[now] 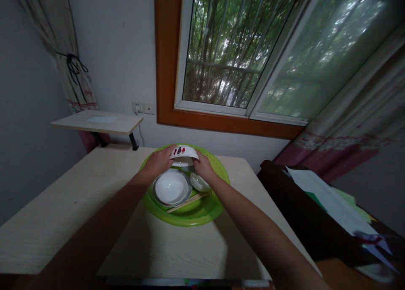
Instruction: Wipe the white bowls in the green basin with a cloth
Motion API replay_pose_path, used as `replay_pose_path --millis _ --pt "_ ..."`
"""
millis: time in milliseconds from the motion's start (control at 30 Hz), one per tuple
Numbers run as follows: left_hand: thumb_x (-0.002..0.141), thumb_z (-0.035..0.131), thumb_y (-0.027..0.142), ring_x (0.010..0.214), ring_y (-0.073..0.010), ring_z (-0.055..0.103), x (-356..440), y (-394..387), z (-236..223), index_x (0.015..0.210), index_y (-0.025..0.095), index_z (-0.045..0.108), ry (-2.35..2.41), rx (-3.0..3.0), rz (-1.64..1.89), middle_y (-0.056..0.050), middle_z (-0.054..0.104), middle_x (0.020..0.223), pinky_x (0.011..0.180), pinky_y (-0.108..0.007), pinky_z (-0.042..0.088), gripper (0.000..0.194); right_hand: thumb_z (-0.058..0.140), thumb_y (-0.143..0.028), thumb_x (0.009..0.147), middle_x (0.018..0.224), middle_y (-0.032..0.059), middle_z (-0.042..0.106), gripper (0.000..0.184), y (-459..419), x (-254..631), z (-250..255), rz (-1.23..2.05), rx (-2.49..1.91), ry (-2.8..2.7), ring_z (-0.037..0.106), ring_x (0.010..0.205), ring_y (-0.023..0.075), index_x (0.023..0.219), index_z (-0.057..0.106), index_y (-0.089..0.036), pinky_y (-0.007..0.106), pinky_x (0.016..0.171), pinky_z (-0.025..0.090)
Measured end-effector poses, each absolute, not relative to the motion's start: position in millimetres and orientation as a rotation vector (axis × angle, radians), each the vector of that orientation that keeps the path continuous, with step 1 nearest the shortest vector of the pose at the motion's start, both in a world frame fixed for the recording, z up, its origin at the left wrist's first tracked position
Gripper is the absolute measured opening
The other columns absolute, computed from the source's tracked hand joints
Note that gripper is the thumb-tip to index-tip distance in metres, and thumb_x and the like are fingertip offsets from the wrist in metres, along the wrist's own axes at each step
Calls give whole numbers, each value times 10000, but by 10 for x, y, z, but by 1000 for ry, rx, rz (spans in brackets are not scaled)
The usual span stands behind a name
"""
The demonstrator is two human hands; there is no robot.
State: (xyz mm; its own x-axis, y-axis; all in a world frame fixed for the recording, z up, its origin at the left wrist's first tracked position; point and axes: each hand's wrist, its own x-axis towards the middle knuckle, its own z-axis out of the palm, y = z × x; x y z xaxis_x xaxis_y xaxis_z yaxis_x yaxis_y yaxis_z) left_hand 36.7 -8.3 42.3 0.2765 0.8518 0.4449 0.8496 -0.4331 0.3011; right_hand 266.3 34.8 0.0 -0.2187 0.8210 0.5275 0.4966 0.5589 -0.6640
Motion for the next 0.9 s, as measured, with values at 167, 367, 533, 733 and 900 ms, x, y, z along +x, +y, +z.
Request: replay_pose_path --millis 167,367,533,733,900 --pt "933 592 192 1201 -278 692 363 -43 395 1493 198 541 1642 2451 850 -134 703 1380 1039 -370 523 562 490 -137 916 1221 88 780 399 348 2666 -7 506 -1083 -1852 700 1158 258 1224 735 -205 421 1071 525" --pt "905 576 111 1230 -266 681 392 -91 436 1522 205 517 1680 2393 828 -135 688 1412 1057 -358 515 627 514 -86 879 1226 104 778 414 299 2654 52 414 -1118 -1929 709 1133 256 1223 723 -184 398 1031 541" --pt "894 550 61 1229 -267 683 411 -121 450 1551 208 487 1744 2411 770 -138 688 1410 1063 -360 517 676 513 -54 874 1254 144 756 468 202 2635 140 274 -1201 -2064 704 1125 264 1308 663 -144 393 1026 545" --pt "908 487 39 1242 -267 681 391 -70 401 1572 161 461 1797 2442 730 -174 667 1434 1092 -387 513 676 538 -91 902 1418 214 657 616 132 2581 157 80 -1243 -2157 674 1208 324 1515 513 -143 484 1086 527" --pt "898 463 22 1209 -278 705 391 -77 426 1618 160 399 1846 2422 704 -193 662 1438 1058 -388 533 736 498 -38 868 1517 163 591 688 118 2565 151 33 -1009 -2198 563 1391 292 1538 495 -194 512 1209 437"
